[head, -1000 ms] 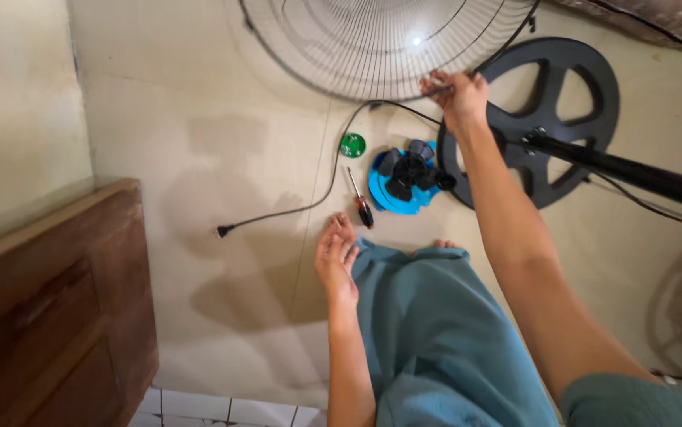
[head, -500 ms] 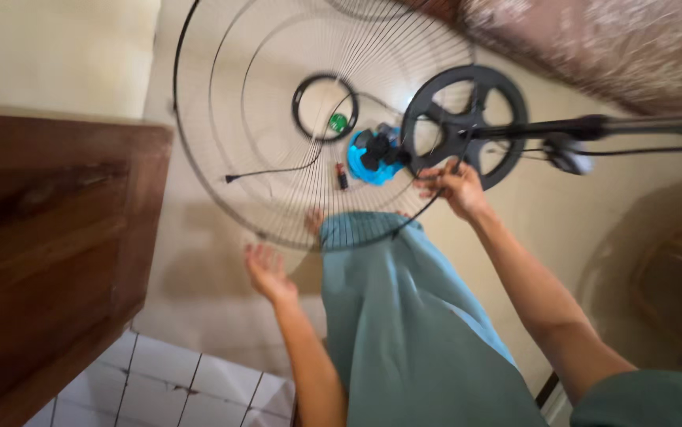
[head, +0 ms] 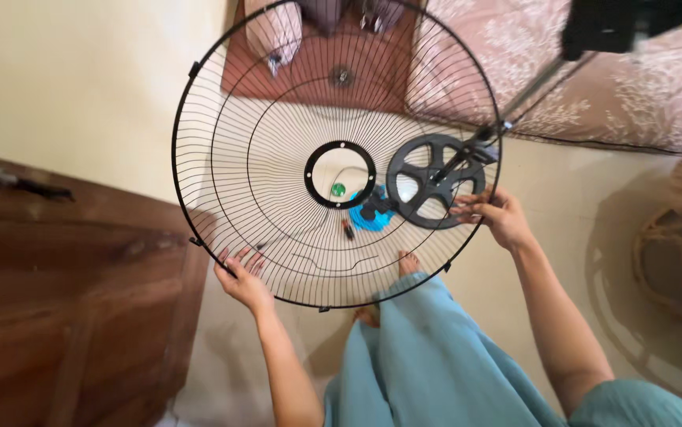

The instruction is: The person assembles a standing fan by attaching the motor housing to the stand, securing it with a screwdriver, and then mounting the fan blades and protective cage. The person uses a screwdriver to tighten screws at multiple points to complete the assembly.

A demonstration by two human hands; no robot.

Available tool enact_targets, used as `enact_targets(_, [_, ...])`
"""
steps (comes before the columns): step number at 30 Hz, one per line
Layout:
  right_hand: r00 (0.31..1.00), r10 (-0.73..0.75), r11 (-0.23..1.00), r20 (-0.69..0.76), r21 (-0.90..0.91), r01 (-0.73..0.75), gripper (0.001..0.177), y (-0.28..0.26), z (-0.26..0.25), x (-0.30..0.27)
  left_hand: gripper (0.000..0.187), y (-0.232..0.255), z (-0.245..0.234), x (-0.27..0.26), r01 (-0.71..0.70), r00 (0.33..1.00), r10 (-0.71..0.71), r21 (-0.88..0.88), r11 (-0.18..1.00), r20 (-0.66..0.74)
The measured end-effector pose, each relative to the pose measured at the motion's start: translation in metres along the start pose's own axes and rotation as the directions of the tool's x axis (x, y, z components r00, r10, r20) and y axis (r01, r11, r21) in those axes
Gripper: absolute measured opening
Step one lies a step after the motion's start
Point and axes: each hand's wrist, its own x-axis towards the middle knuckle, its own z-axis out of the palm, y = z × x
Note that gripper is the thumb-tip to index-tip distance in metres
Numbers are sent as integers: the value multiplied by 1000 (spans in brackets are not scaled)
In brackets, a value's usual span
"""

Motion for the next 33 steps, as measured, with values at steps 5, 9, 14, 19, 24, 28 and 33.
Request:
enact_targets(5, [880, -169, 971, -445, 75, 225, 31, -56, 26, -56, 38, 30, 59, -19, -84, 990, 95, -108, 991, 105])
enact_targets(9, [700, -228, 938, -677, 39, 344, 58, -105, 9, -78, 38, 30, 123, -41, -83, 964, 131, -204, 976, 233])
enact_targets(14, [444, -464, 819, -767, -180, 545, 63, -148, -58, -88, 34, 6, 221, -45, 32, 858, 90, -228, 973, 505])
enact_targets(19, [273, -539, 750, -797, -307, 586, 67, -181, -134, -65, 25, -19, 318, -44, -185, 712, 259, -181, 966, 653])
enact_targets(24, [245, -602, 684, -760, -334, 648, 71, -199, -199, -29, 26, -22, 377, -62, -103, 735, 69, 11, 995, 674])
enact_targets(28, [251, -640, 659, -726, -349, 667, 72, -211, -242, 4, 30, -21, 412, -76, 65, 754, -103, 81, 995, 649])
enact_targets(33, [274, -664, 633, -696, -329, 701, 76, -217, -274, 36, 32, -37, 429, -84, 80, 739, -102, 64, 995, 665])
